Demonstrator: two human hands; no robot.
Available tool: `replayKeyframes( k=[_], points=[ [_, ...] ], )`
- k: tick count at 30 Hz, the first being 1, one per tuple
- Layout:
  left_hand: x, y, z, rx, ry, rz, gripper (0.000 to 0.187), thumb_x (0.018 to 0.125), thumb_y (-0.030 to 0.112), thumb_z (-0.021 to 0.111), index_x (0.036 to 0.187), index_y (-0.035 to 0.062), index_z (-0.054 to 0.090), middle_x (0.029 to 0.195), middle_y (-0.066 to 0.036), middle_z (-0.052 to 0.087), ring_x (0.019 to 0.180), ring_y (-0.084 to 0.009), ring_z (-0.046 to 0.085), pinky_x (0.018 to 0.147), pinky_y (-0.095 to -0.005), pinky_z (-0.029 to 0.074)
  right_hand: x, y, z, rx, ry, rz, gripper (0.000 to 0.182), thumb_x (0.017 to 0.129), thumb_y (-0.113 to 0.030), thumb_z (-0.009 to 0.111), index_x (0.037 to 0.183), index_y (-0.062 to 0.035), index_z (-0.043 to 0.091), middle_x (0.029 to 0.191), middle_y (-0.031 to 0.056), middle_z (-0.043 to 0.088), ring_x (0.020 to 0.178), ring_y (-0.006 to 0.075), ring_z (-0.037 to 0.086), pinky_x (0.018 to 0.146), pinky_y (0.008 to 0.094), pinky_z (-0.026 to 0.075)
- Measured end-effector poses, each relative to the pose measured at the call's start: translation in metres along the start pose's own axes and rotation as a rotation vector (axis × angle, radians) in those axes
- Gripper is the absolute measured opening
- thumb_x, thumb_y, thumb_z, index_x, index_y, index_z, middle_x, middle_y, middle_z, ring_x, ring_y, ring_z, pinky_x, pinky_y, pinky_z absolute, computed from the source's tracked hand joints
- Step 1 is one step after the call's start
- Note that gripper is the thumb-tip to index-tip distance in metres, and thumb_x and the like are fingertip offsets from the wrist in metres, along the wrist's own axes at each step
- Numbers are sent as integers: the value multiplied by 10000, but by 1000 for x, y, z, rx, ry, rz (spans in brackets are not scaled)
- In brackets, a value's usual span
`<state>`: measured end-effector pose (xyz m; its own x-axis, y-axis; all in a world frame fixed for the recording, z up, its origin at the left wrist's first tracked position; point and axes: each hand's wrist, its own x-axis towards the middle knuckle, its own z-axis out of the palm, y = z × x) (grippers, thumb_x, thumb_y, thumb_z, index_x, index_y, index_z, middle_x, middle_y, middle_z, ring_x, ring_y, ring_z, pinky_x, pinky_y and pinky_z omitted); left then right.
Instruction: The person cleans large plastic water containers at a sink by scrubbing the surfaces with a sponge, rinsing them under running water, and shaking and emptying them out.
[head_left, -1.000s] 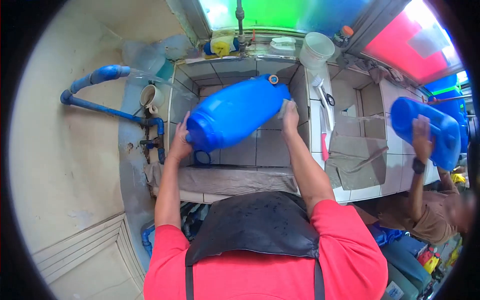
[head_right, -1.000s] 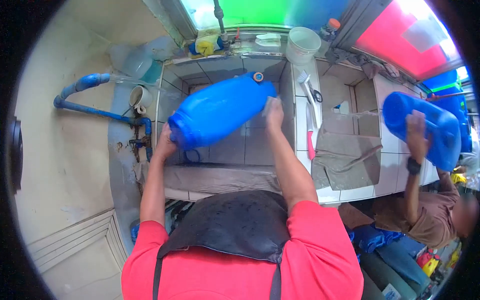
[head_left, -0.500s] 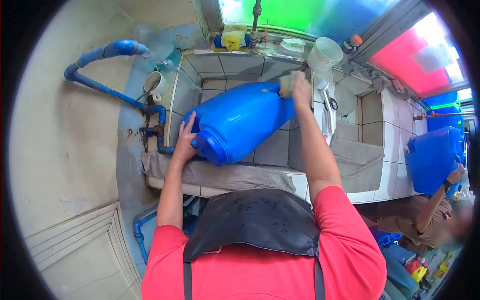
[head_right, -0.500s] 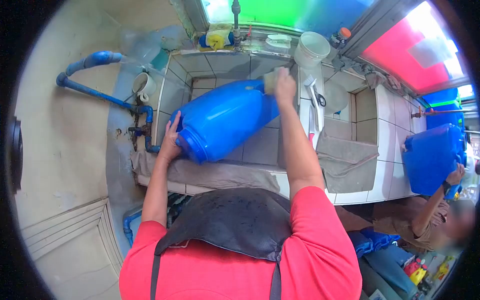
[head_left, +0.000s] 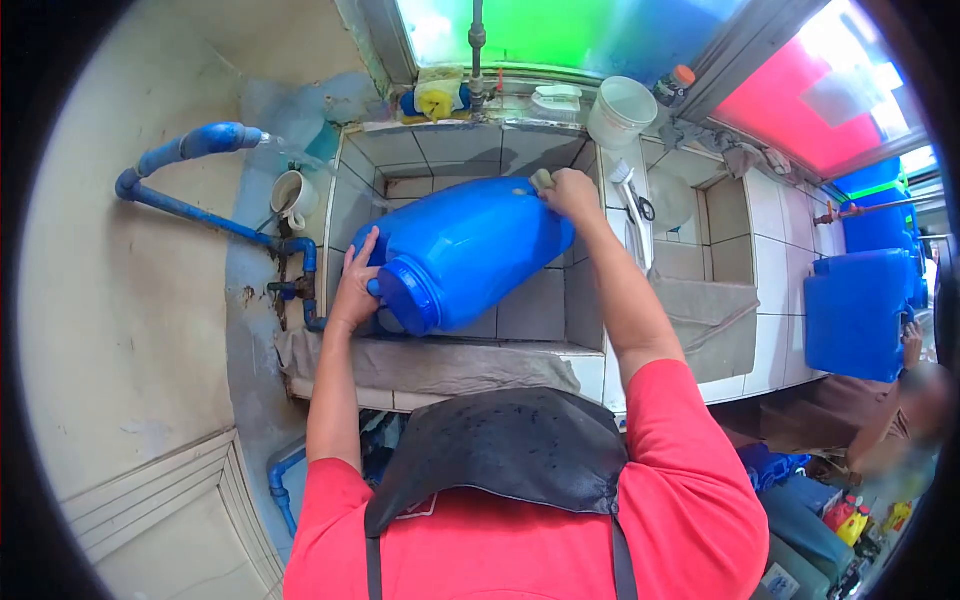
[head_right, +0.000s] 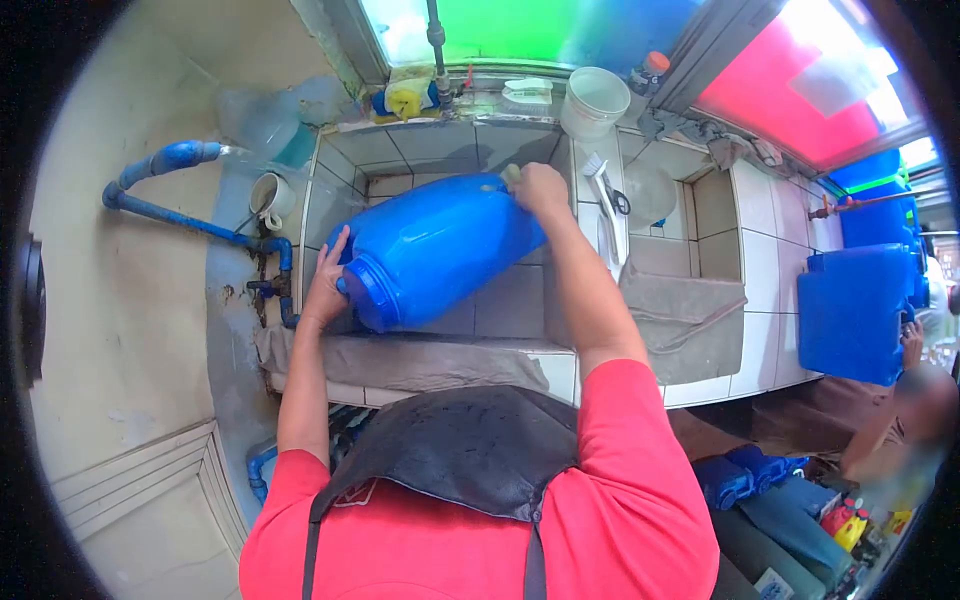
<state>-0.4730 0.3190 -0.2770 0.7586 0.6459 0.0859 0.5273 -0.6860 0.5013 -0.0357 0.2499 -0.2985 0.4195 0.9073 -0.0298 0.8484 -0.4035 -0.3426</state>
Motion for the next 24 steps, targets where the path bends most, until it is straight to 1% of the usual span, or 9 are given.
replayKeyframes(
  k=[4, 6, 10, 14, 15, 19, 20, 22, 24],
  points=[
    [29, -9, -8, 26, 162, 70, 63, 783, 116, 673, 778, 54, 665, 1459, -176, 516, 1357, -337, 487, 1165, -550, 276, 20, -12, -65, 32, -18, 16, 311, 828, -391, 705, 860, -84, 743, 879, 210, 707, 852, 385, 688, 762, 483, 543],
    [57, 14, -18, 30, 301, 134, 96, 766, 72, 667, 724, 22, 597, 1330, -167, 622, 1281, -361, 557, 1130, -529, 342, 32, -9, -92, 59, 307, -141, 322, 872, -429, 660, 944, -124, 737, 900, 197, 705, 876, 376, 687, 767, 484, 544],
    [112, 24, -28, 42, 449, 247, 101, 711, 37, 679, 803, 63, 648, 1158, -92, 705, 1293, -293, 547, 1109, -486, 371, 63, -2, -159, -176, 584, 80, 378, 885, -514, 628, 1070, -195, 710, 974, 155, 684, 926, 377, 680, 803, 492, 544],
    [148, 32, -43, 314, 477, 292, 303, 671, 97, 729, 970, 106, 678, 1116, -105, 673, 1174, -321, 595, 1059, -462, 407, 92, 35, -181, -255, 306, 190, 567, 830, -596, 653, 1200, -168, 689, 1212, 195, 661, 1063, 388, 657, 882, 483, 533],
    [154, 27, -45, 318, 488, 260, 303, 671, 97, 729, 970, 106, 678, 1116, -105, 673, 1174, -321, 595, 1059, -462, 407, 94, 38, -183, -272, 341, 209, 571, 820, -598, 665, 1154, -136, 696, 1198, 195, 671, 1067, 389, 659, 883, 488, 531],
    [155, 7, -48, 393, 475, -122, 487, 639, 171, 743, 1113, 121, 645, 1103, -114, 656, 1135, -353, 567, 978, -462, 463, 92, 20, -190, -343, 317, 299, 545, 831, -570, 673, 1077, -86, 723, 1128, 191, 700, 1054, 368, 670, 885, 475, 527],
    [152, 3, -48, 343, 417, -228, 525, 634, 191, 747, 1143, 125, 639, 1061, -125, 652, 1086, -361, 572, 942, -455, 483, 94, 7, -187, -345, 307, 276, 545, 831, -570, 673, 1077, -86, 723, 1128, 191, 700, 1054, 368, 670, 885, 475, 527],
    [146, -2, -45, 373, 477, -175, 513, 648, 184, 729, 1150, 121, 638, 1018, -142, 642, 1052, -359, 575, 886, -454, 502, 90, -23, -173, -189, 387, -18, 520, 851, -538, 666, 1082, -77, 732, 1100, 191, 710, 1033, 362, 677, 866, 454, 536],
    [146, 4, -39, 374, 538, -190, 493, 661, 168, 706, 1148, 122, 638, 1007, -140, 640, 1038, -366, 584, 866, -461, 505, 79, -91, -158, 23, 124, -186, 490, 860, -478, 687, 1073, -40, 741, 1022, 163, 737, 944, 278, 705, 822, 395, 538]
  ],
)
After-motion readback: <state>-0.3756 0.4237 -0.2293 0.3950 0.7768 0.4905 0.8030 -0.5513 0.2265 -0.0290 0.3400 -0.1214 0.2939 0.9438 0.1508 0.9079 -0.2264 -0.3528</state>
